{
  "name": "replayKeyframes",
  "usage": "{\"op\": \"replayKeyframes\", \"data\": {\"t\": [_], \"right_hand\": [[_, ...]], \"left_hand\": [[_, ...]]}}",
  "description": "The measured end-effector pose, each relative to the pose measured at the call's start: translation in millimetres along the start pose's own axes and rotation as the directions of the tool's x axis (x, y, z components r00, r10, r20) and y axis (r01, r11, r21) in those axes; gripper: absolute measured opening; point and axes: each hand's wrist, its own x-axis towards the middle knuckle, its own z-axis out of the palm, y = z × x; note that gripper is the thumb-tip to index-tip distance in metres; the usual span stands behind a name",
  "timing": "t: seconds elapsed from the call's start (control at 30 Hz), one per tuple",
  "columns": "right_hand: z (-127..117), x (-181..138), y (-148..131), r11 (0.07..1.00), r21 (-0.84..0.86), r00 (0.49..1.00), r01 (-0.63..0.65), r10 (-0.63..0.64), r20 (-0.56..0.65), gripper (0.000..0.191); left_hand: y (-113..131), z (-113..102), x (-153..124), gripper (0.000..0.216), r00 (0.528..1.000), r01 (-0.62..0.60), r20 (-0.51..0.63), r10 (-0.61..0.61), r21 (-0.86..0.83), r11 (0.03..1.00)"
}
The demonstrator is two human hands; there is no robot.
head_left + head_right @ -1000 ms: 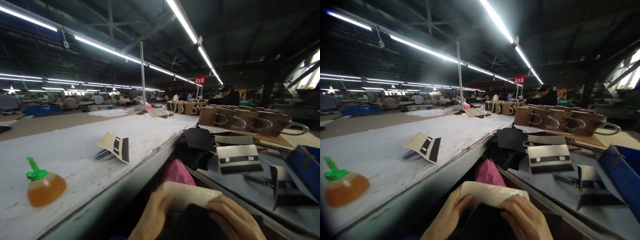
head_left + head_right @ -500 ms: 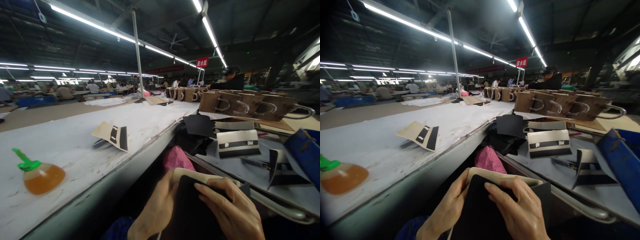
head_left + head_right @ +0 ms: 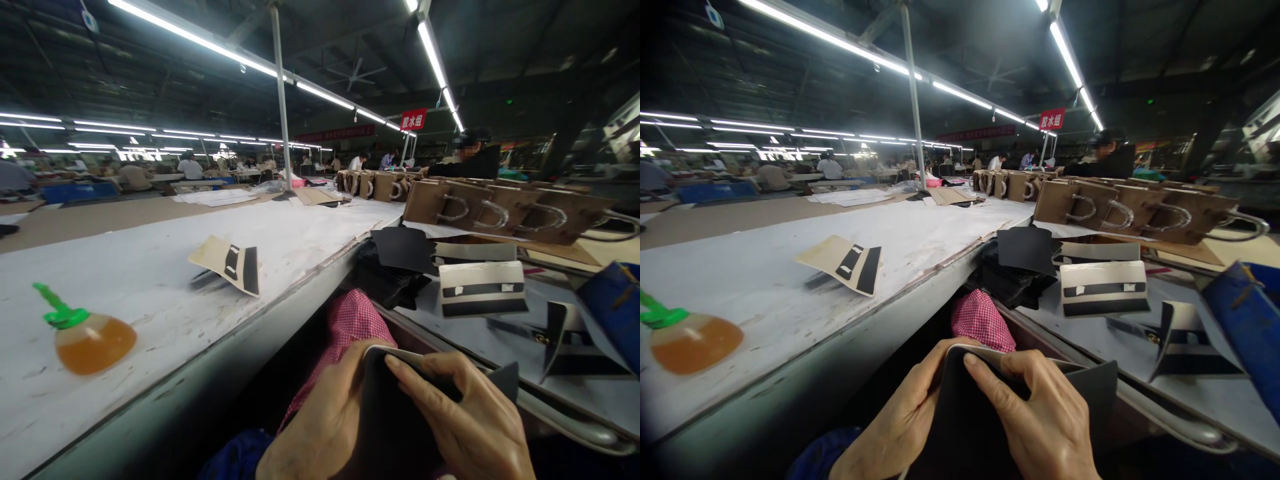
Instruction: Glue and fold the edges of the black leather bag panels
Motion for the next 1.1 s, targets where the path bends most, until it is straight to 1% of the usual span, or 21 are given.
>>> {"op": "replayKeyframes", "data": {"t": [0.13,0.23,0.37,0.47,0.53,0.63,0.7,0.8,0.87,1.0,1.1], "right_hand": [[-1.6,0.8,0.1,0.997,-0.058,0.999,0.051,-0.051,-0.007,0.026],[-2.7,1.4,-0.1,0.990,-0.105,0.996,0.093,-0.093,0.004,0.033],[-3.0,-0.2,0.3,0.995,-0.080,0.998,0.067,-0.065,0.022,0.030],[-2.2,-2.8,0.6,0.996,-0.067,0.998,0.059,-0.058,0.017,0.032],[-0.9,-4.7,0.8,0.996,-0.063,0.998,0.063,-0.061,0.027,0.039],[1.4,-7.5,1.3,0.997,-0.037,0.997,0.061,-0.059,0.039,0.057],[2.2,-9.3,1.7,0.998,-0.009,0.998,0.055,-0.054,0.036,0.063],[2.5,-11.8,2.0,0.999,0.021,0.998,0.045,-0.046,0.050,0.063],[3.1,-12.9,1.9,0.999,0.013,0.998,0.034,-0.035,0.058,0.062],[5.5,-13.5,0.7,1.000,0.010,0.999,-0.001,0.001,0.035,0.063],[6.4,-13.3,-0.8,1.000,0.024,0.999,0.008,-0.009,0.038,0.063]], "left_hand": [[3.9,0.6,0.7,0.039,1.000,0.012,-0.016,-0.011,0.059,0.998],[6.5,1.6,0.5,0.038,1.000,0.008,-0.001,-0.008,0.058,0.998],[5.7,3.1,-1.5,0.039,1.000,0.007,0.018,-0.008,0.040,0.999],[5.2,4.4,-2.3,0.041,1.000,0.017,0.012,-0.018,0.044,0.999],[5.6,4.4,-1.9,0.043,1.000,0.013,0.019,-0.015,0.068,0.998],[5.0,2.3,-0.7,0.046,1.000,0.008,0.025,-0.011,0.125,0.992],[2.9,0.2,-0.2,0.046,1.000,0.000,0.021,-0.003,0.149,0.989],[-1.2,-1.7,0.2,0.044,0.999,-0.041,0.036,0.038,0.090,0.995],[-2.7,-1.6,0.3,0.043,0.997,-0.071,0.025,0.070,0.055,0.996],[-2.7,0.0,-0.9,0.045,0.998,-0.052,-0.017,0.054,0.109,0.993],[-4.2,0.2,-3.1,0.046,0.999,-0.029,-0.019,0.033,0.149,0.988]]}}
